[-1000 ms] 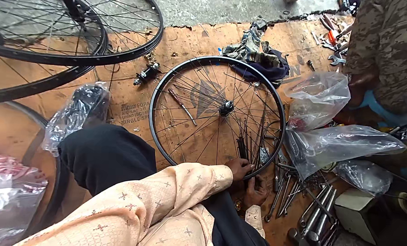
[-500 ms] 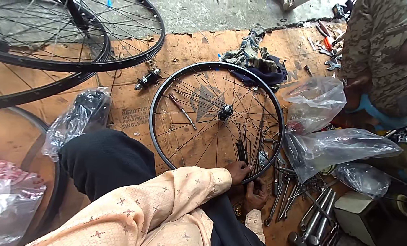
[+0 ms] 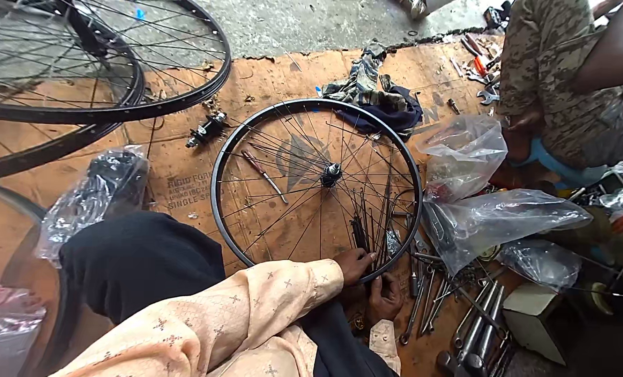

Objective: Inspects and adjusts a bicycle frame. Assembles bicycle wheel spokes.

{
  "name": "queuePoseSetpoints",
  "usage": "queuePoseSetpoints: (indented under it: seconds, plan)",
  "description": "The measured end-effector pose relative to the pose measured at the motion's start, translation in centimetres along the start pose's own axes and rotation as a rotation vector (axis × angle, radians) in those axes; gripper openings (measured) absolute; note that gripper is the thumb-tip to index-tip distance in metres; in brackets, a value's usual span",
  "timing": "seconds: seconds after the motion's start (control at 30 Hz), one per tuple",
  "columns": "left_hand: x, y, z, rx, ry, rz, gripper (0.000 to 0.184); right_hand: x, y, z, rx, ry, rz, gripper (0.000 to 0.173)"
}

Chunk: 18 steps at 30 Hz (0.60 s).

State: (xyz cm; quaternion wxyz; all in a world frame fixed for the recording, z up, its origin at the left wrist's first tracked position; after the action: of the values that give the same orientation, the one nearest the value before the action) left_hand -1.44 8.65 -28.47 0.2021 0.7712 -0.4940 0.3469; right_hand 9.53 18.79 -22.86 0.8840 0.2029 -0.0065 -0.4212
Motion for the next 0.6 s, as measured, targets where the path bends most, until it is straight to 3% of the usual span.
queuePoseSetpoints:
  seconds: [0.13,0.3,0.43,0.53,0.6]
  plan:
    - [0.2,0.1,-0.2,0.0,-0.009,0.006,0.056,0.0,0.0,0.3,-0.055,-0.019,0.0,0.023]
    - [0.6,0.3,-0.1,0.035,-0.013,0.009,0.053,0.0,0.0,0.2,0.004,0.003,-0.032,0.015]
    - [1.4,0.7,-0.4,0.082,-0.004,-0.02,0.048,0.1,-0.1,0.3,-0.057,-0.029,-0.026,0.022]
    - [3.0,3.0,-1.0,0.059,-0.041,-0.298,0.047,0.1,-0.1,0.2,-0.045,-0.004,-0.025,0.019]
    - [4.3,5.0,-2.1,0.026,-0.142,-0.505,0.057,0.0,-0.1,0.2,-0.023,0.014,-0.03,0.015]
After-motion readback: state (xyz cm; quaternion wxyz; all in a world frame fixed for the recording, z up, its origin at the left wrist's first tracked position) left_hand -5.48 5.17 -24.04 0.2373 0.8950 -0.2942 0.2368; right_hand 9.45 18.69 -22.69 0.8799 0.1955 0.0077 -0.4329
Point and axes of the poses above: each hand's wrist, its own x-axis away from the middle knuckle, its own y-axis out of the back of the hand, z = x × y, the point moved 10 cm from there along -x, towards the middle knuckle, and after that the axes turned 1 degree about z, right-handed, at the moved point
